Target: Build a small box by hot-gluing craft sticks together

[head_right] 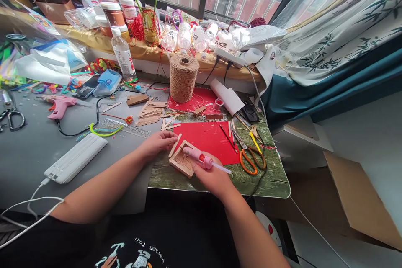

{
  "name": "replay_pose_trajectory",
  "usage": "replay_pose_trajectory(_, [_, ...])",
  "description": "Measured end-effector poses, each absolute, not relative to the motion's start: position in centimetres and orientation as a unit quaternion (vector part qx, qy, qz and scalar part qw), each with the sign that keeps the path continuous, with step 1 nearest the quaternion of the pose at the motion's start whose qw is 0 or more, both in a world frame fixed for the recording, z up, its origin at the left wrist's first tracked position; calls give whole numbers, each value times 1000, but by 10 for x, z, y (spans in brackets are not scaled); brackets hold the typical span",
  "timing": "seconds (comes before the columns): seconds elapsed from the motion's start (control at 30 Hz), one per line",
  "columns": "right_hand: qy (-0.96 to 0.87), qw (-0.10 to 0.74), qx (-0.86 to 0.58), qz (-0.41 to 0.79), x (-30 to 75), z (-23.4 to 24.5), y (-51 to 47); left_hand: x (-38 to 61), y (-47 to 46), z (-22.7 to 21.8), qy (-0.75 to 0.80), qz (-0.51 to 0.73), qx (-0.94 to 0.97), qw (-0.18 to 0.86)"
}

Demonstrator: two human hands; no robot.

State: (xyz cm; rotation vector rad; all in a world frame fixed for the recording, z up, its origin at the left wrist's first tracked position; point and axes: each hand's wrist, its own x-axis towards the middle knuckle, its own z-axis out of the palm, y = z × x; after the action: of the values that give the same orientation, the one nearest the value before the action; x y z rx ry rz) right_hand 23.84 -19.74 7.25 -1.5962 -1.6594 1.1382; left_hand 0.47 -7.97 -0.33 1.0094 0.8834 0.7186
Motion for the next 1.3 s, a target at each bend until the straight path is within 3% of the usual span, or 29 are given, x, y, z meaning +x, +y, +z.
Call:
replay_pose_trajectory(0.13, [-689, 247, -503, 459, 240, 89, -194, 5, -79, -4, 396, 307, 463, 731])
replay_pose_trajectory(0.37, [-717, 163, -524, 430, 242, 98, -182, 5, -80, -4, 393, 306, 465, 732])
replay_pose_trajectory(1.3, [-762, 117, -496, 400, 236, 99, -174, 5, -79, -8, 389, 324, 494, 707])
